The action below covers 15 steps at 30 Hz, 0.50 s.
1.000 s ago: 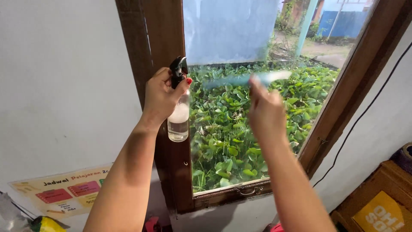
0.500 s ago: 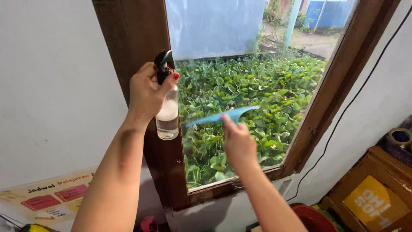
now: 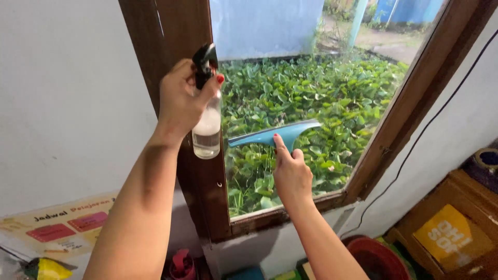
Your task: The person cleans a window by spraying liquid from a spray bottle and wiping the glass with a squeegee. The person repeatedly sprays and wipes different sections of the window to remove dirt and streaks.
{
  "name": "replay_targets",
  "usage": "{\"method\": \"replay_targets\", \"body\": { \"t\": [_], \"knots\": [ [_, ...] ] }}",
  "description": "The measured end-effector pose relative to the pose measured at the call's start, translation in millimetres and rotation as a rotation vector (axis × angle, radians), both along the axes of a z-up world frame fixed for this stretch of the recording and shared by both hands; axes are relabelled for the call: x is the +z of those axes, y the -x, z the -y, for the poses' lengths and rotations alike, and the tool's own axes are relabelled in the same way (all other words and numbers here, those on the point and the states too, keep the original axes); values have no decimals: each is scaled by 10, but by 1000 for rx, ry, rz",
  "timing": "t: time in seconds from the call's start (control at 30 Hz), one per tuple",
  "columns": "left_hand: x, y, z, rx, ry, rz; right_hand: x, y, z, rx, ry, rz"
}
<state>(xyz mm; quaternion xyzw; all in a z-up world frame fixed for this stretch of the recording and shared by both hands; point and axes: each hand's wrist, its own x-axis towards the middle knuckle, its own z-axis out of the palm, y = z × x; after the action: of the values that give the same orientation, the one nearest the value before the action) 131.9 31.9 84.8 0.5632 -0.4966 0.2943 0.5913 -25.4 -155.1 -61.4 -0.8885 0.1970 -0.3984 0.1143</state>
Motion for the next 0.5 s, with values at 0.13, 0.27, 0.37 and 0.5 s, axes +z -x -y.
{"method": "replay_targets", "body": {
  "t": [0.13,0.27,0.37,0.5],
  "knots": [
    [73,167,-34,61,-89,-117,381,28,201,21,-118,-194],
    [95,249,-58,44,-138,-124,1403,130,312,81,45,184],
    [41,165,-62,-105,-57,-117,1501,3,346,98,6,173],
    [23,122,-83,-87,-94,56,685,-37,138,35,16,4]
  ]
}}
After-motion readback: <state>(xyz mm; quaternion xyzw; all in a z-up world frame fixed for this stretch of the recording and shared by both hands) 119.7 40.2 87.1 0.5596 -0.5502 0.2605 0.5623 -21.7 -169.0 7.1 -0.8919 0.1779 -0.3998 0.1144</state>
